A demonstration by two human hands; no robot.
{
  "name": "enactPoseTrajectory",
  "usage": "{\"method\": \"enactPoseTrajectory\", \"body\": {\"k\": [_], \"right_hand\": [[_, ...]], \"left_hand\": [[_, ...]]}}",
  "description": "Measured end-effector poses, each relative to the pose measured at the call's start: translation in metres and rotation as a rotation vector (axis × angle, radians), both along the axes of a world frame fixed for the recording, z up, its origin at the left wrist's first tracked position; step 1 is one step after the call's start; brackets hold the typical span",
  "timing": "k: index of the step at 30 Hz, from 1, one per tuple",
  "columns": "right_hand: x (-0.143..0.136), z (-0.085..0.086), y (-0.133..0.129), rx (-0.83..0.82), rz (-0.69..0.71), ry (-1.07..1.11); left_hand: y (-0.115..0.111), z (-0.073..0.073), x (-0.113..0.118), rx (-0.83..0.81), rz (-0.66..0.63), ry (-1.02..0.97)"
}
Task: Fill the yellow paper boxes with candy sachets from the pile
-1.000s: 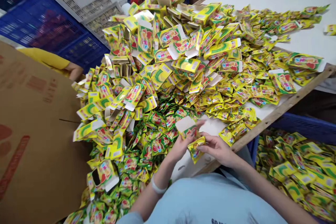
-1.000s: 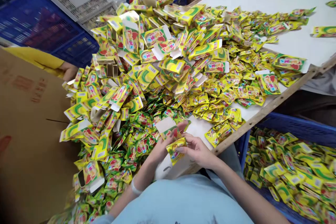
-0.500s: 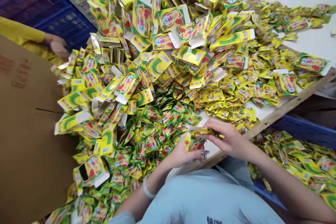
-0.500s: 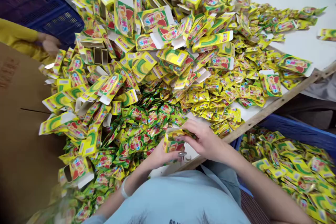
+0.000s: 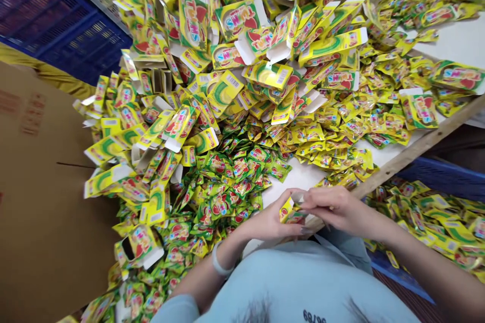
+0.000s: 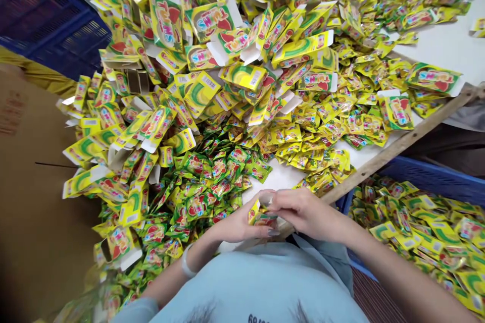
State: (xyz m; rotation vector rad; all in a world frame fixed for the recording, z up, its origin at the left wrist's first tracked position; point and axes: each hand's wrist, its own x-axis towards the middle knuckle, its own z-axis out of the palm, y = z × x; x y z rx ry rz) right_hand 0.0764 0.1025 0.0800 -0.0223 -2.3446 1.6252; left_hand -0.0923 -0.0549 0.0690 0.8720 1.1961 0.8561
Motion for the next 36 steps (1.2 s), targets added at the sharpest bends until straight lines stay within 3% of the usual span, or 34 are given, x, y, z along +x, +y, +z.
{"method": "enactPoseTrajectory", "body": {"k": [4, 7, 9, 11, 13, 14, 16, 18, 20, 22, 25, 27, 30, 33, 34, 36], "right_hand": [[0.001, -0.006, -0.009, -0.075, 0.083, -0.098], [0.007, -0.004, 0.001, 0.037, -0.039, -0.067], [0.015, 0.003, 0.026, 0.138, -0.271, 0.018], [0.023, 0.013, 0.063, 0.307, -0.64, 0.075], [0.026, 0.024, 0.097, 0.588, -0.995, -0.004], [0.023, 0.029, 0.107, 0.727, -1.09, -0.065], [0.009, 0.03, 0.112, 0.924, -1.041, -0.163], [-0.014, 0.021, 0.099, 1.01, -0.786, -0.212], [-0.035, 0.006, 0.08, 1.051, -0.575, -0.286], [-0.048, -0.01, 0.069, 1.049, -0.533, -0.37], [-0.045, -0.02, 0.07, 0.892, -0.612, -0.305], [-0.034, -0.018, 0.069, 0.652, -0.676, -0.159], [-0.021, -0.013, 0.05, -0.002, -0.663, -0.031], [-0.024, -0.017, 0.011, -0.684, -0.428, -0.072], [-0.029, -0.022, -0.002, -0.821, -0.363, -0.092], [-0.039, -0.032, -0.023, -0.948, -0.338, -0.111]], "left_hand": [[0.009, 0.005, 0.009, 0.002, 0.045, 0.093], [0.019, 0.008, 0.011, 0.057, 0.067, 0.202], [0.026, 0.007, 0.005, 0.154, 0.132, 0.378], [0.032, 0.002, -0.005, 0.242, 0.258, 0.738], [0.037, -0.007, -0.015, 0.248, 0.352, 1.14], [0.039, -0.013, -0.019, 0.228, 0.356, 1.29], [0.041, -0.022, -0.022, 0.181, 0.292, 1.464], [0.043, -0.028, -0.02, 0.148, 0.224, 1.535], [0.044, -0.03, -0.018, 0.127, 0.207, 1.526], [0.043, -0.029, -0.019, 0.135, 0.236, 1.426], [0.038, -0.025, -0.025, 0.2, 0.328, 1.083], [0.035, -0.023, -0.029, 0.228, 0.456, 0.808], [0.033, -0.021, -0.028, 0.199, 0.699, 0.466], [0.034, -0.019, -0.015, 0.123, 0.824, 0.234], [0.035, -0.018, -0.009, 0.114, 0.843, 0.178], [0.037, -0.016, 0.003, 0.129, 0.878, 0.095]]}}
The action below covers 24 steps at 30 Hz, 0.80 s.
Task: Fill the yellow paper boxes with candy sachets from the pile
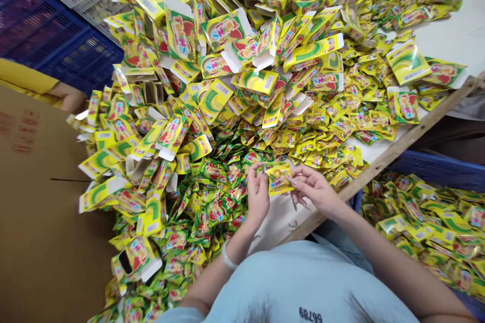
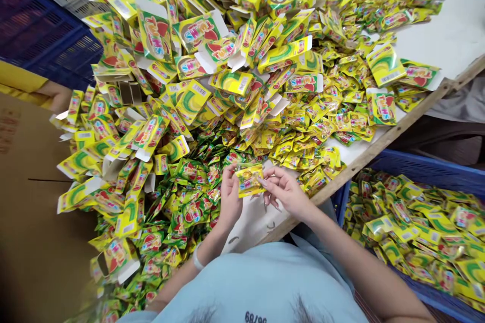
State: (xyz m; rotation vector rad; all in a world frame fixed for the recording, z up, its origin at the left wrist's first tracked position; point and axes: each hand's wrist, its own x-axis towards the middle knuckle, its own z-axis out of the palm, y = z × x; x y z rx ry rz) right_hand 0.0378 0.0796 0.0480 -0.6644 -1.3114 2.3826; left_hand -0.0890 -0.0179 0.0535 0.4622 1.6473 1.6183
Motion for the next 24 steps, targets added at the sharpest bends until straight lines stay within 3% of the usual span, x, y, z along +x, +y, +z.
{"method": "enactPoseTrajectory", "body": {"k": [5, 7, 10, 13, 16, 18, 20, 24], "right_hand": [[-0.009, -0.018, -0.018, 0.108, -0.151, -0.043], [-0.004, -0.02, -0.016, 0.237, -0.17, -0.094], [0.003, -0.017, -0.011, 0.468, -0.31, -0.218], [0.004, -0.012, -0.006, 0.403, -0.292, -0.134], [0.001, -0.008, -0.003, 0.207, -0.327, -0.008], [0.001, -0.005, 0.0, 0.148, -0.442, -0.008], [0.004, -0.003, 0.004, 0.121, -0.469, -0.016], [0.014, 0.002, 0.013, 0.114, -0.392, -0.006]], "left_hand": [[0.003, 0.007, 0.012, 0.011, 0.007, -0.036], [0.003, 0.008, 0.011, 0.003, -0.005, -0.008], [0.004, 0.01, 0.011, 0.013, -0.003, 0.018], [0.008, 0.013, 0.015, 0.044, -0.063, 0.077], [0.023, 0.016, 0.007, 0.056, -0.112, 0.429], [0.041, 0.016, -0.009, 0.024, -0.066, 0.8], [0.06, 0.015, -0.03, -0.036, -0.007, 1.115], [0.082, 0.015, -0.059, -0.068, -0.2, 1.397]]}}
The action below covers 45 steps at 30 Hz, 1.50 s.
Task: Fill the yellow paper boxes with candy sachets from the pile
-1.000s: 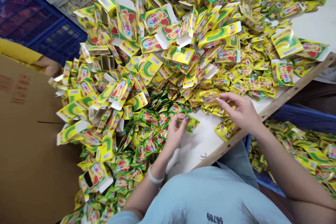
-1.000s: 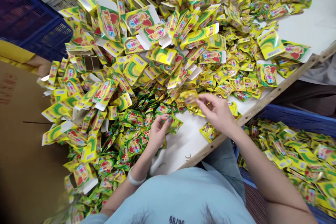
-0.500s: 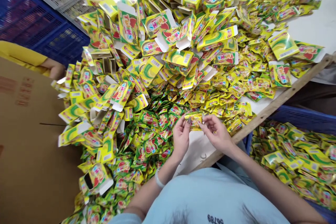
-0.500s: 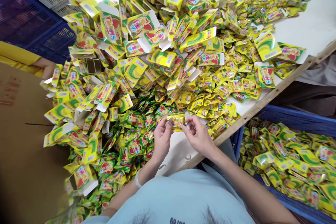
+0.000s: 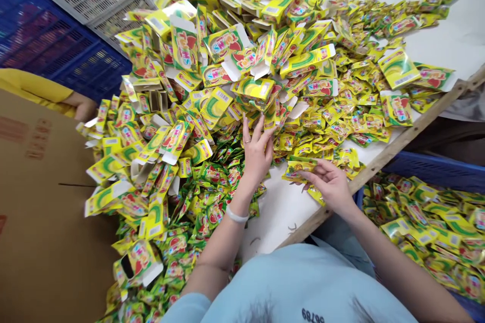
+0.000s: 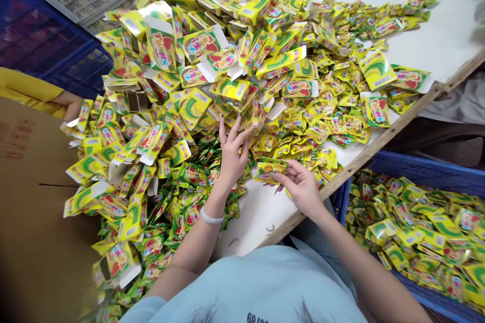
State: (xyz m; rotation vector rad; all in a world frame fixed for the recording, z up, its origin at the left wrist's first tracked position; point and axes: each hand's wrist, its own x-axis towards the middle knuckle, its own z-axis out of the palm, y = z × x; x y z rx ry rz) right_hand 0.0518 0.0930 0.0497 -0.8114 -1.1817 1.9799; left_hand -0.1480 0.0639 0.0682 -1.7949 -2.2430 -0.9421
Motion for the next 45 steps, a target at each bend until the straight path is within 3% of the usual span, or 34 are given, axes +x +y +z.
{"method": "enactPoseTrajectory", "body": {"k": [2, 8, 11, 15, 18, 21, 23, 27, 29, 31, 35, 38, 41, 45], "right_hand": [[0.004, 0.001, 0.004, 0.018, 0.012, -0.006], [0.005, -0.001, 0.008, 0.077, 0.006, -0.004], [0.009, -0.002, 0.011, 0.259, 0.033, -0.035], [0.021, 0.006, 0.021, 0.736, 0.087, -0.195], [0.022, 0.014, 0.027, 0.899, 0.157, -0.257], [0.013, 0.015, 0.024, 0.784, 0.324, -0.184], [0.004, 0.012, 0.016, 0.555, 0.45, -0.088], [-0.006, 0.003, -0.009, 0.031, 0.542, 0.046], [-0.003, 0.002, -0.018, -0.108, 0.592, 0.083], [0.004, 0.005, -0.02, -0.135, 0.583, 0.095], [0.02, 0.023, -0.004, 0.039, 0.239, 0.08], [0.019, 0.036, 0.005, 0.252, 0.063, 0.05], [0.01, 0.043, 0.006, 0.552, 0.127, 0.03], [0.008, 0.052, 0.011, 0.951, 0.335, -0.048]], "left_hand": [[0.001, -0.001, -0.004, -0.04, -0.057, 0.05], [-0.005, -0.009, -0.01, -0.092, -0.043, 0.073], [-0.015, -0.005, -0.016, -0.083, -0.046, 0.042], [-0.055, 0.024, -0.012, -0.036, -0.043, 0.04], [-0.094, 0.059, 0.001, -0.117, -0.178, 0.01], [-0.117, 0.08, 0.014, -0.22, -0.35, -0.165], [-0.119, 0.077, 0.02, -0.168, -0.36, -0.329], [-0.102, 0.038, 0.031, 0.134, -0.195, -0.888], [-0.094, 0.019, 0.04, 0.077, -0.188, -1.205], [-0.089, 0.009, 0.05, -0.027, -0.183, -1.426], [-0.088, 0.015, 0.059, -0.041, -0.113, -1.54], [-0.089, 0.025, 0.062, -0.217, -0.154, -1.531], [-0.09, 0.032, 0.066, -0.369, -0.194, -1.511], [-0.097, 0.032, 0.065, -0.396, -0.245, -1.502]]}}
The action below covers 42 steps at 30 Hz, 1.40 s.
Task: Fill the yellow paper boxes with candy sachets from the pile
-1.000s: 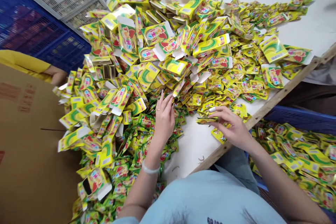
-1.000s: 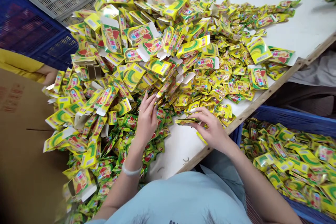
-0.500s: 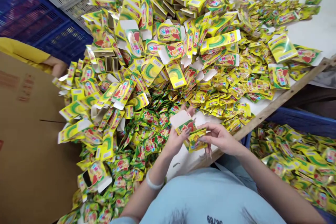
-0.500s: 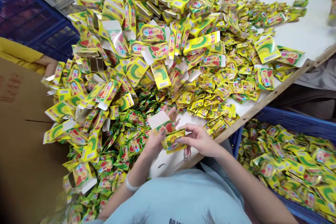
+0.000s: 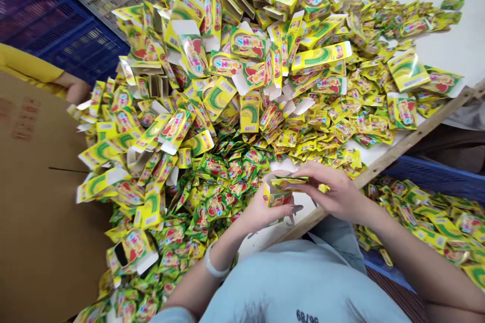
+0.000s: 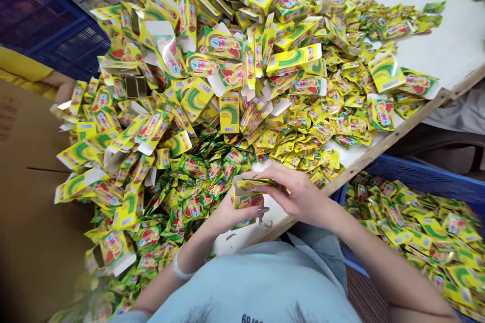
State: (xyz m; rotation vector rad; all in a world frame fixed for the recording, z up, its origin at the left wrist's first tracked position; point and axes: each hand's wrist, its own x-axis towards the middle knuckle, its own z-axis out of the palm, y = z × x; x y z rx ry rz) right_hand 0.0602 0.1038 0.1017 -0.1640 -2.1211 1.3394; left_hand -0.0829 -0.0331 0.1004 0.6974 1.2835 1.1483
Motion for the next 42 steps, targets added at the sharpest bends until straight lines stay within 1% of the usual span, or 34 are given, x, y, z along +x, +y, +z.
{"method": "enactPoseTrajectory", "body": {"k": [2, 5, 7, 8, 9, 12, 14, 16, 18, 20, 21, 22, 23, 24, 25, 27, 28, 29, 30, 31, 32, 33, 34, 36, 37, 38, 40, 41, 42], "right_hand": [[0.003, 0.008, 0.005, 0.093, 0.093, -0.113], [0.004, 0.022, 0.01, 0.162, 0.233, -0.26], [0.002, 0.026, 0.011, 0.186, 0.314, -0.287], [0.002, 0.025, 0.01, 0.18, 0.322, -0.284], [0.002, 0.023, 0.009, 0.159, 0.299, -0.274], [0.006, 0.006, 0.004, 0.082, 0.125, -0.215], [0.012, -0.008, -0.001, 0.056, 0.088, -0.162], [0.017, -0.018, -0.009, 0.019, 0.138, -0.136], [0.022, -0.024, -0.016, -0.077, 0.242, -0.184], [0.025, -0.025, -0.02, -0.189, 0.349, -0.284], [0.026, -0.025, -0.02, -0.207, 0.378, -0.324], [0.028, -0.024, -0.017, -0.19, 0.373, -0.344], [0.029, -0.022, -0.012, -0.142, 0.335, -0.334], [0.03, -0.02, -0.002, -0.075, 0.259, -0.302], [0.031, -0.017, 0.011, -0.002, 0.147, -0.25], [0.034, -0.009, 0.046, 0.133, -0.17, -0.144], [0.035, -0.005, 0.065, 0.216, -0.368, -0.111], [0.035, -0.001, 0.083, 0.318, -0.557, -0.123], [0.033, 0.002, 0.098, 0.422, -0.704, -0.172], [0.03, 0.003, 0.108, 0.51, -0.794, -0.227], [0.026, 0.003, 0.113, 0.579, -0.811, -0.286], [0.021, 0.0, 0.113, 0.628, -0.763, -0.337], [0.015, -0.004, 0.109, 0.666, -0.664, -0.379], [0.005, -0.017, 0.095, 0.737, -0.429, -0.462], [0.001, -0.024, 0.087, 0.775, -0.345, -0.509], [-0.001, -0.03, 0.081, 0.807, -0.301, -0.545], [-0.003, -0.039, 0.075, 0.798, -0.3, -0.548], [-0.003, -0.041, 0.073, 0.74, -0.322, -0.502], [-0.002, -0.042, 0.071, 0.639, -0.346, -0.425]], "left_hand": [[-0.004, -0.001, -0.002, 0.012, -0.033, 0.009], [-0.006, -0.003, -0.005, -0.023, -0.1, 0.126], [-0.006, -0.005, -0.007, -0.043, -0.176, 0.193], [-0.005, -0.006, -0.008, -0.05, -0.217, 0.194], [-0.005, -0.007, -0.009, -0.055, -0.252, 0.171], [-0.006, -0.012, -0.013, -0.067, -0.311, 0.078], [-0.007, -0.014, -0.013, -0.039, -0.327, 0.095], [-0.008, -0.016, -0.011, -0.001, -0.342, 0.141], [-0.008, -0.018, -0.006, 0.008, -0.352, 0.164], [-0.007, -0.018, 0.0, -0.017, -0.354, 0.187], [-0.005, -0.018, 0.002, -0.028, -0.344, 0.212], [-0.003, -0.017, 0.004, -0.03, -0.328, 0.249], [0.0, -0.016, 0.005, -0.017, -0.313, 0.299], [0.003, -0.015, 0.004, 0.012, -0.297, 0.369], [0.007, -0.015, 0.001, 0.056, -0.264, 0.471], [0.015, -0.016, -0.012, 0.127, -0.138, 0.788], [0.019, -0.019, -0.021, 0.125, -0.05, 0.99], [0.023, -0.022, -0.03, 0.09, 0.039, 1.194], [0.026, -0.027, -0.038, 0.028, 0.107, 1.379], [0.028, -0.032, -0.046, -0.044, 0.139, 1.526], [0.03, -0.037, -0.052, -0.108, 0.14, 1.63], [0.031, -0.042, -0.057, -0.149, 0.119, 1.697], [0.031, -0.046, -0.06, -0.167, 0.092, 1.734], [0.03, -0.05, -0.064, -0.153, 0.061, 1.745], [0.029, -0.049, -0.066, -0.133, 0.06, 1.726], [0.027, -0.047, -0.068, -0.109, 0.069, 1.694], [0.024, -0.039, -0.071, -0.043, 0.125, 1.596], [0.023, -0.034, -0.072, 0.005, 0.165, 1.527], [0.022, -0.03, -0.072, 0.061, 0.219, 1.436]]}}
